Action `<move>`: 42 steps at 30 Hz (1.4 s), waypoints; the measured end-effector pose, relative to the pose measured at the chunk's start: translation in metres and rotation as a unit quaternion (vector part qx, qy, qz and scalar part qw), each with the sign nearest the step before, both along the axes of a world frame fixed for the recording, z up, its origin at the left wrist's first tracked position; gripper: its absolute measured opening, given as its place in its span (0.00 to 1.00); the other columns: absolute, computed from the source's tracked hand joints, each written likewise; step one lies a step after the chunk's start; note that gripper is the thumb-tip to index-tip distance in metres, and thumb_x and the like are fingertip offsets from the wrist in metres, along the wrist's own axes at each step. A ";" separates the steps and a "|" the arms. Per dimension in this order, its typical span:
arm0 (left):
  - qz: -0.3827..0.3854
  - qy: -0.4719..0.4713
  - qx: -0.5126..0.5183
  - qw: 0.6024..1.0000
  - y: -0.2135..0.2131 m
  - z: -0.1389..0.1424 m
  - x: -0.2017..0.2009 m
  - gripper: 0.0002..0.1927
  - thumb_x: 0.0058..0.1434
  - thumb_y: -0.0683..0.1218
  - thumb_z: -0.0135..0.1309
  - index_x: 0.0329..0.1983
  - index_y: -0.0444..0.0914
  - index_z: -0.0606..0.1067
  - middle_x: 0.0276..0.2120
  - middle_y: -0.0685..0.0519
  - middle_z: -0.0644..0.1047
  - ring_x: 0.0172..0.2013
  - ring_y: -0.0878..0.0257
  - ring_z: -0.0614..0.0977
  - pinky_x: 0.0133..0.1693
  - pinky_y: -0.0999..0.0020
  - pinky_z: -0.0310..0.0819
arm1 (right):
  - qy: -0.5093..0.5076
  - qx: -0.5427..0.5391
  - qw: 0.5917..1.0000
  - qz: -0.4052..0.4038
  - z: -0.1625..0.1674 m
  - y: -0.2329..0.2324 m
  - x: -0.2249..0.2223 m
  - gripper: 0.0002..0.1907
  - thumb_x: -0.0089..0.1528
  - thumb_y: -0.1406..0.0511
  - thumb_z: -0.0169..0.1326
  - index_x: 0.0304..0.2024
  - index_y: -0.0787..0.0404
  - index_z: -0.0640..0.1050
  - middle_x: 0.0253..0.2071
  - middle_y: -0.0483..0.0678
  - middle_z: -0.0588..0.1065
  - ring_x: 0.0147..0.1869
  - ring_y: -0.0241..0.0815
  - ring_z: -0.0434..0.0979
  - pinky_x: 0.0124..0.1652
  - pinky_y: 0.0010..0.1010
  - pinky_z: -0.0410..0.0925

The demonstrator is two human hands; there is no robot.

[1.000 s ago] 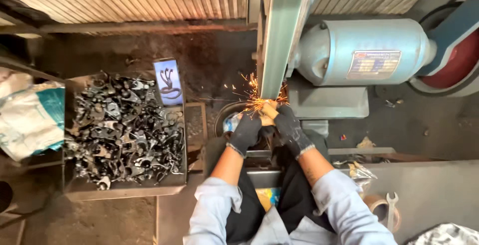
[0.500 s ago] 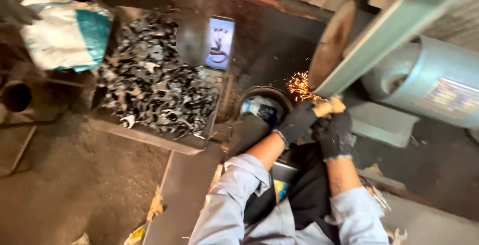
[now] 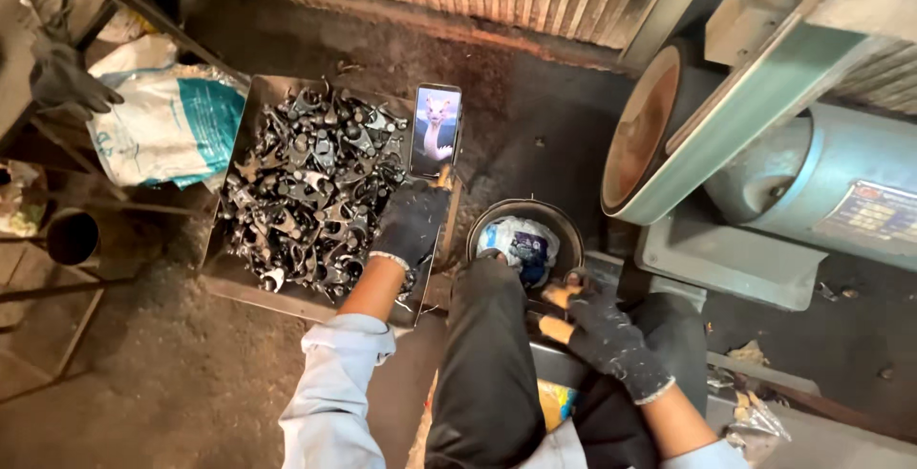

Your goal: The person sits at a bench grinder and grinds small metal castings one at a time, holding each piece against the spinning wheel to remove excess material while sparks fly, then places the finished piece into a tray filled with similar ground parts and picks up the next piece.

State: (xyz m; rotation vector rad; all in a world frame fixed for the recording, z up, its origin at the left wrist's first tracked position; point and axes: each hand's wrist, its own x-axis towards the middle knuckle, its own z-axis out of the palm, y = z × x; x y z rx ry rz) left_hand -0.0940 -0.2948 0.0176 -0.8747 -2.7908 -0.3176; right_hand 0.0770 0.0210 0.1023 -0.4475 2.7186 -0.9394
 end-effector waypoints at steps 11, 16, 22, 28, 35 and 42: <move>0.153 -0.421 0.335 0.829 0.065 0.105 0.085 0.17 0.75 0.52 0.48 0.39 0.36 0.80 0.30 0.41 0.79 0.31 0.49 0.81 0.34 0.52 0.75 | -0.087 -0.219 0.960 -0.149 -0.006 -0.009 0.006 0.24 0.60 0.61 0.59 0.56 0.66 0.75 0.49 0.53 0.78 0.55 0.45 0.77 0.53 0.35 0.68; -0.056 0.045 0.207 0.976 0.154 0.077 0.169 0.17 0.61 0.46 0.57 0.52 0.35 0.76 0.47 0.41 0.80 0.48 0.47 0.83 0.50 0.56 0.77 | -0.231 -0.451 0.814 -0.285 -0.021 0.014 0.021 0.19 0.65 0.63 0.53 0.54 0.68 0.78 0.46 0.53 0.79 0.49 0.43 0.78 0.48 0.33 0.71; 0.120 -0.419 0.431 0.790 0.197 0.068 0.193 0.20 0.62 0.54 0.57 0.51 0.37 0.77 0.43 0.43 0.83 0.45 0.47 0.85 0.47 0.53 0.77 | -0.206 -0.749 0.540 -0.324 -0.007 0.021 0.051 0.16 0.68 0.63 0.50 0.55 0.65 0.74 0.48 0.52 0.78 0.52 0.45 0.78 0.52 0.37 0.72; 0.111 -0.353 0.260 0.892 0.220 0.067 0.142 0.21 0.64 0.59 0.53 0.49 0.41 0.80 0.44 0.41 0.82 0.47 0.42 0.81 0.48 0.44 0.71 | 0.033 -0.333 0.938 -0.093 -0.001 0.067 0.022 0.18 0.66 0.66 0.54 0.58 0.65 0.74 0.50 0.54 0.79 0.54 0.48 0.79 0.52 0.36 0.72; 0.115 -0.286 0.286 0.907 0.266 0.034 0.096 0.18 0.73 0.53 0.45 0.52 0.37 0.78 0.46 0.40 0.81 0.48 0.43 0.81 0.49 0.47 0.75 | -0.214 -0.694 0.565 -0.392 -0.081 0.050 -0.051 0.11 0.69 0.63 0.54 0.49 0.64 0.76 0.42 0.49 0.78 0.44 0.40 0.78 0.45 0.34 0.72; 0.042 -0.474 0.680 0.558 0.264 -0.013 0.104 0.14 0.72 0.48 0.51 0.50 0.32 0.77 0.44 0.54 0.80 0.45 0.67 0.79 0.48 0.69 0.74 | -0.077 -0.415 0.791 -0.443 -0.067 0.075 -0.020 0.14 0.68 0.59 0.54 0.48 0.62 0.80 0.38 0.43 0.79 0.39 0.34 0.74 0.39 0.30 0.66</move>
